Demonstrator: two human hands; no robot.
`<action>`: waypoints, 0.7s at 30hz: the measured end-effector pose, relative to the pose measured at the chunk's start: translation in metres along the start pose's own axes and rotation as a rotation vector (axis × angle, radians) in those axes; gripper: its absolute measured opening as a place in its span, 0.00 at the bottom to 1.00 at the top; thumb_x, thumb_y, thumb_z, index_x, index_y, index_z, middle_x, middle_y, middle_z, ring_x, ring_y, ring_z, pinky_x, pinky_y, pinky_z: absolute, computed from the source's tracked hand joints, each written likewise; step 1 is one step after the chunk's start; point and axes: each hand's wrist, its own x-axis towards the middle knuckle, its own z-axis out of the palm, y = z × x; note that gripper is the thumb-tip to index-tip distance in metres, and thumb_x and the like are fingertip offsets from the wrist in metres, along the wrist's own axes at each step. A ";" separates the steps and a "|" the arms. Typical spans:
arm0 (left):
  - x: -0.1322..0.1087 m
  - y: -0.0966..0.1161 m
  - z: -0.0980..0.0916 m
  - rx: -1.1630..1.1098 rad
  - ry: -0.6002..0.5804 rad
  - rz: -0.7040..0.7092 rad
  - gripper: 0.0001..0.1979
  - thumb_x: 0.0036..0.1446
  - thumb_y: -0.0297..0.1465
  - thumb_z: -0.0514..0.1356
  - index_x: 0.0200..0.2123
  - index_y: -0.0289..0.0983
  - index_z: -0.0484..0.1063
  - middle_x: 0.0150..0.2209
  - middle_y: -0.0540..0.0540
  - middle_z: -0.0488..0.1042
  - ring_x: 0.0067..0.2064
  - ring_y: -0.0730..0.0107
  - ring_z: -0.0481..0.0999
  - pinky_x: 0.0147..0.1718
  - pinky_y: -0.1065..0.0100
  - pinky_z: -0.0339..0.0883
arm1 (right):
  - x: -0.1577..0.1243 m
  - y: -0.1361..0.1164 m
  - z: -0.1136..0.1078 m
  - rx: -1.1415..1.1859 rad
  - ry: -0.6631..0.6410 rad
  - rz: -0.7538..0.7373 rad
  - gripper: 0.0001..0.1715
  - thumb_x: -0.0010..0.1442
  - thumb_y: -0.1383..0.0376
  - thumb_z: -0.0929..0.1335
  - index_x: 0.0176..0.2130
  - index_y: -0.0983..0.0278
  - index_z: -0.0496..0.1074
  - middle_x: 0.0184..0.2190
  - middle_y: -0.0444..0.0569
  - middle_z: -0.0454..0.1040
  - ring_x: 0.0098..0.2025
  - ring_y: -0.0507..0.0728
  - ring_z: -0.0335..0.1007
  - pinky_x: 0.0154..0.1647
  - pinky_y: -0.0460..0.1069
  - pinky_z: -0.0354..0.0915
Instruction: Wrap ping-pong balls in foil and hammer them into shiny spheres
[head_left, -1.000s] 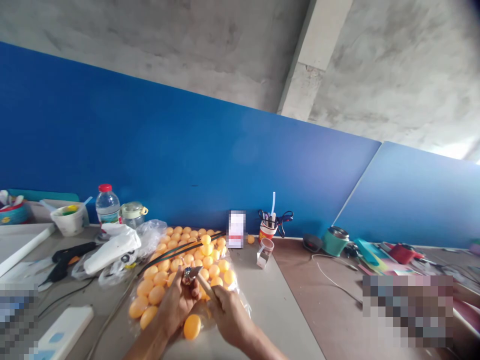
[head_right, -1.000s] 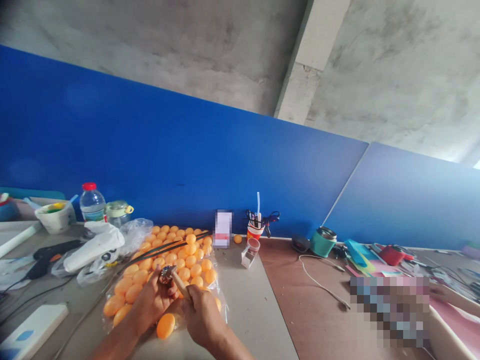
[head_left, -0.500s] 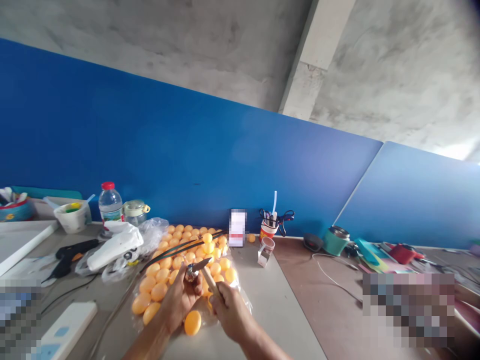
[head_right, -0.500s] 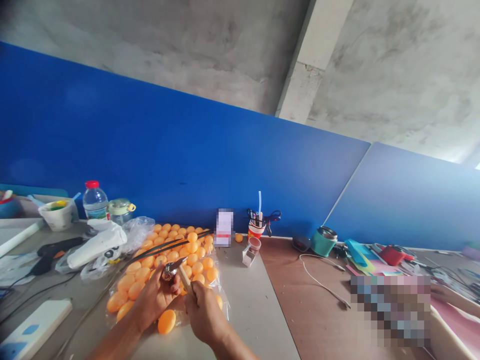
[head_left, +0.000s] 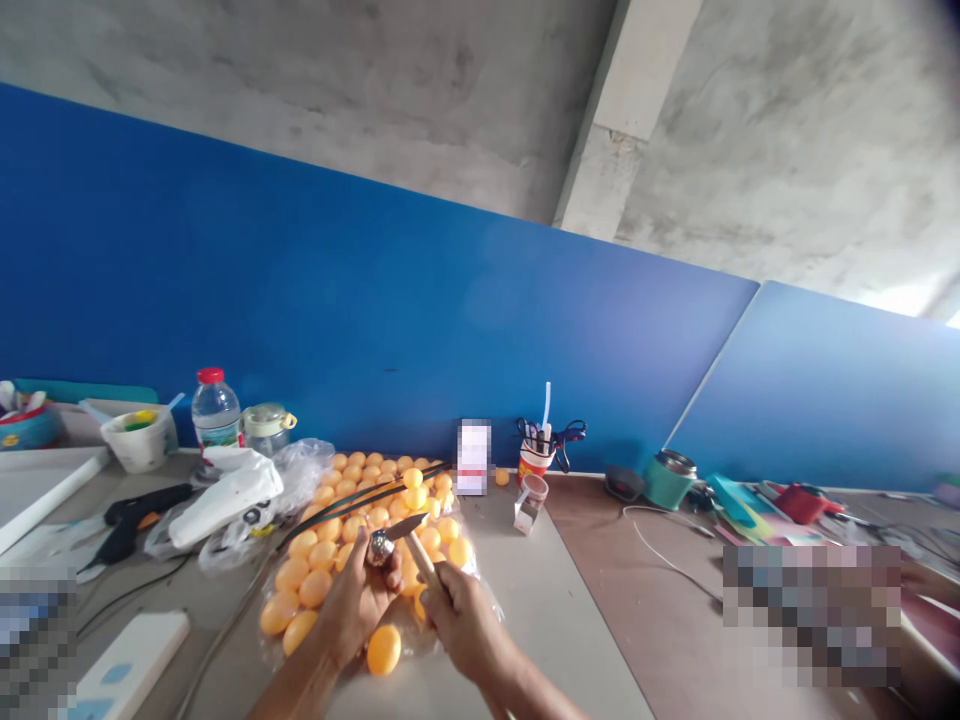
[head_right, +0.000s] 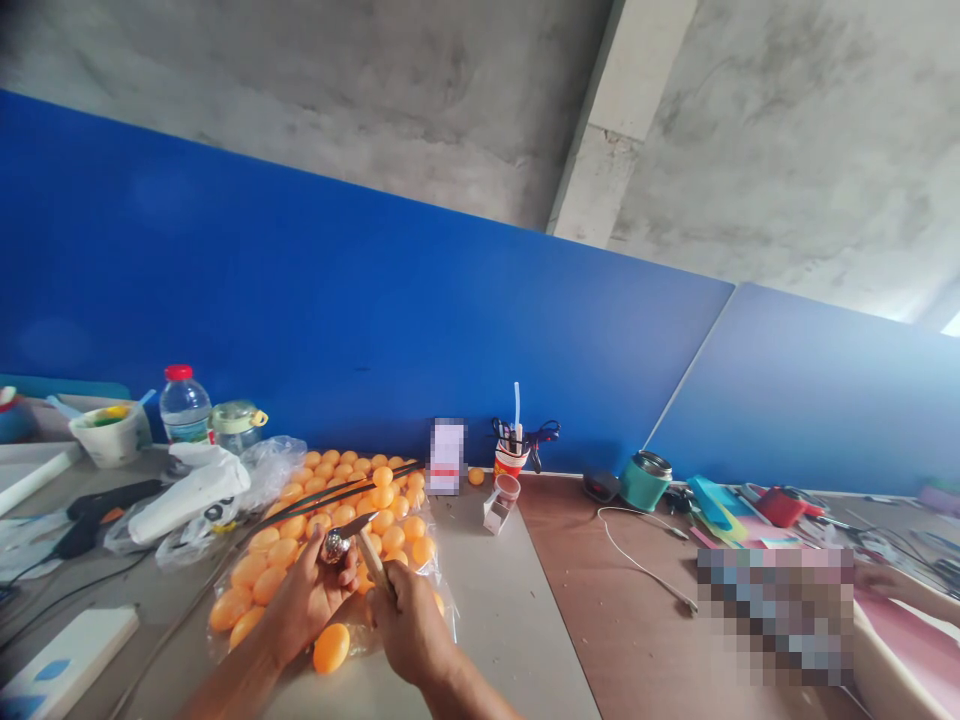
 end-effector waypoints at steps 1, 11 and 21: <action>0.000 0.000 0.000 0.001 -0.008 -0.005 0.17 0.53 0.39 0.64 0.24 0.37 0.60 0.21 0.50 0.67 0.21 0.73 0.64 0.24 0.69 0.62 | 0.000 -0.001 -0.001 0.001 -0.019 0.015 0.09 0.56 0.71 0.62 0.25 0.62 0.59 0.20 0.39 0.63 0.22 0.47 0.57 0.22 0.41 0.51; 0.001 0.000 -0.004 -0.003 -0.072 -0.020 0.19 0.52 0.39 0.65 0.24 0.38 0.58 0.22 0.50 0.68 0.22 0.72 0.65 0.26 0.69 0.63 | 0.004 0.003 0.000 0.153 -0.070 0.076 0.10 0.57 0.70 0.61 0.25 0.62 0.59 0.17 0.38 0.62 0.17 0.46 0.55 0.19 0.42 0.51; 0.006 -0.003 -0.012 -0.025 -0.091 -0.020 0.18 0.52 0.38 0.65 0.24 0.38 0.58 0.23 0.50 0.68 0.23 0.71 0.66 0.28 0.67 0.65 | 0.004 0.004 0.004 0.304 -0.125 0.112 0.07 0.58 0.69 0.62 0.28 0.62 0.60 0.16 0.37 0.61 0.15 0.45 0.52 0.16 0.42 0.50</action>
